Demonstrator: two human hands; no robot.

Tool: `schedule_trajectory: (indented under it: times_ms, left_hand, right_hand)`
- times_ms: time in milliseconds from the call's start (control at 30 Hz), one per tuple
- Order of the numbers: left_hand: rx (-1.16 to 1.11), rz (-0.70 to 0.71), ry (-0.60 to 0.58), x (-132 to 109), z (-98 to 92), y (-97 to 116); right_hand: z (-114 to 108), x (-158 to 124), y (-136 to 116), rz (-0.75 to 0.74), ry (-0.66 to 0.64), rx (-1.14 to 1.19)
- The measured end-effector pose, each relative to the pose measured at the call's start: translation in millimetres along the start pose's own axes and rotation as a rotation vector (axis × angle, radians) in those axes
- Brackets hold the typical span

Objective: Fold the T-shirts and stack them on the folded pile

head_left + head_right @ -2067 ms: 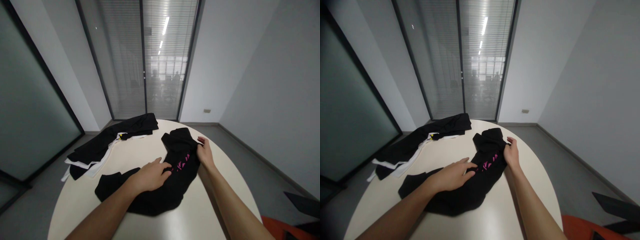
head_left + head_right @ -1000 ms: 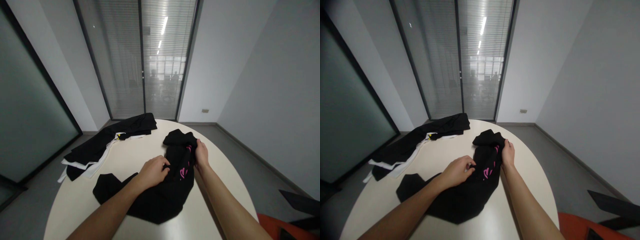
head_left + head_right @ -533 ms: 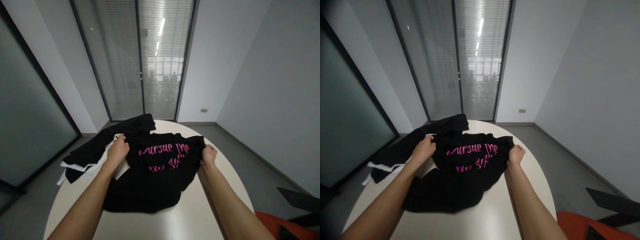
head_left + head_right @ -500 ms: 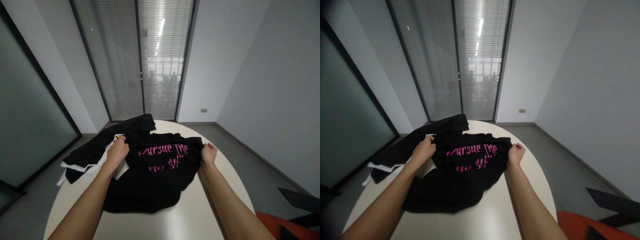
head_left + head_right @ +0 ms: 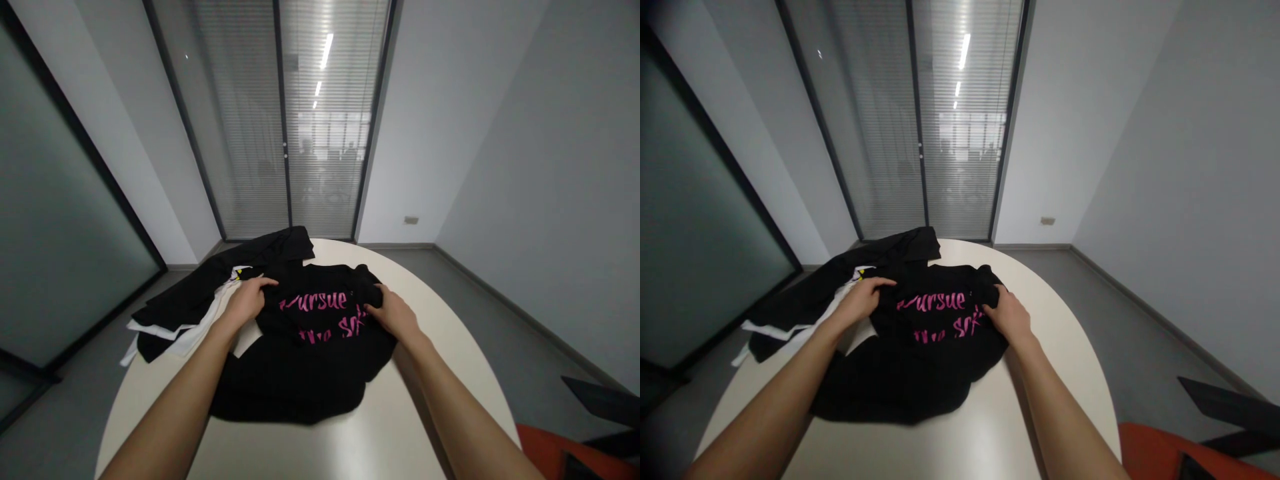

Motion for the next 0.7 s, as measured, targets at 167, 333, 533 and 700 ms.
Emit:
schedule_trajectory:
  times_ms: [167,333,533,700]
  left_hand:
    - [0.025,-0.062,0.348,5.8,-13.2,-8.9]
    - [0.017,-0.046,0.079,1.5,10.4,-7.5]
    - [0.150,-0.206,-0.084,-5.5,7.8,-12.2]
    - [0.178,-0.173,-0.213,-6.6,13.2,-10.6]
  right_hand:
    - [-18.5,0.9,-2.7,-0.005,0.162,0.028]
    - [-19.6,0.3,-17.3,-0.175,0.268,0.196]
    - [-6.0,-1.3,-18.1,-0.156,0.117,0.005]
    - [-4.8,-7.8,-17.7,-0.084,-0.103,-0.063]
Point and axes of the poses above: each hand's wrist, its own x-axis towards the middle knuckle, its own z-axis out of the palm, y = z × x, the point moved 4 cm from there along x, towards the middle knuckle, and after that the axes turned 2 degrees about y, right-handed, at the moved point
